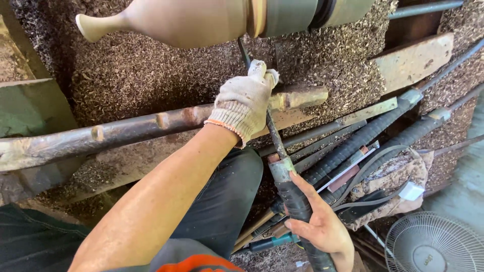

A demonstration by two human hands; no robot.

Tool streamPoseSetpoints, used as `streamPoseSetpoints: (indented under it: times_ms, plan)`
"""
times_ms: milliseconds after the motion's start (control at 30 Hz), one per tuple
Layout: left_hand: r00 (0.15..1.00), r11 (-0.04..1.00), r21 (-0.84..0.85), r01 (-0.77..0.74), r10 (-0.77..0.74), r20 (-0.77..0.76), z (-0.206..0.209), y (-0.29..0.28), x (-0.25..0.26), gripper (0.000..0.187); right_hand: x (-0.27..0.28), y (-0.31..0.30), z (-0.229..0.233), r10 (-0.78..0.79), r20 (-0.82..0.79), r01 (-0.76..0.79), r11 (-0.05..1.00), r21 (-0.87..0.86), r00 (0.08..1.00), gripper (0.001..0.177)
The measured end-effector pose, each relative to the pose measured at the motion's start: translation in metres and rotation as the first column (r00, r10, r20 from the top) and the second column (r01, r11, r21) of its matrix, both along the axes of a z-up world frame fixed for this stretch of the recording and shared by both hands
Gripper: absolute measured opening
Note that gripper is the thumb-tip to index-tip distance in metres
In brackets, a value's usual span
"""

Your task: Use a lathe and gouge to shape a piece of wood into a decorative object.

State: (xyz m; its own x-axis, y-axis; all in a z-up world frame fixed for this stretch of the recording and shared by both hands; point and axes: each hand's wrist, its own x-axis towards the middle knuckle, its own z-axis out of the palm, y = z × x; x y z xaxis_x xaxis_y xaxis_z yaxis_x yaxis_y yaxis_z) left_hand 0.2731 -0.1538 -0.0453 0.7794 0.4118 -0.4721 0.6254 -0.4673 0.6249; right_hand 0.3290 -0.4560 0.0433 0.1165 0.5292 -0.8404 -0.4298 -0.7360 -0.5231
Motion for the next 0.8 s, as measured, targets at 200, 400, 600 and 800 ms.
streamPoseSetpoints:
  times_ms: [200,400,600,800]
  plan:
    - [0.998,0.999,-0.040,-0.006,0.003,-0.064,0.009,0.004,0.003,0.054,0.031,-0.006,-0.001,0.162,0.056,-0.165,0.985,0.051,0.985,0.099]
    - [0.995,0.999,-0.018,-0.043,0.042,-0.086,0.005,0.000,0.003,0.046,0.066,-0.001,-0.004,0.308,0.066,-0.309,0.951,0.010,0.949,0.098]
    - [0.996,0.996,0.026,-0.080,0.082,-0.047,-0.001,-0.005,0.001,0.039,0.095,-0.010,-0.015,0.340,-0.025,-0.341,0.939,-0.052,0.940,0.104]
    - [0.997,0.998,-0.005,-0.061,0.061,-0.049,0.000,-0.004,0.002,0.040,0.079,-0.014,-0.014,0.284,-0.014,-0.284,0.958,-0.042,0.959,0.105]
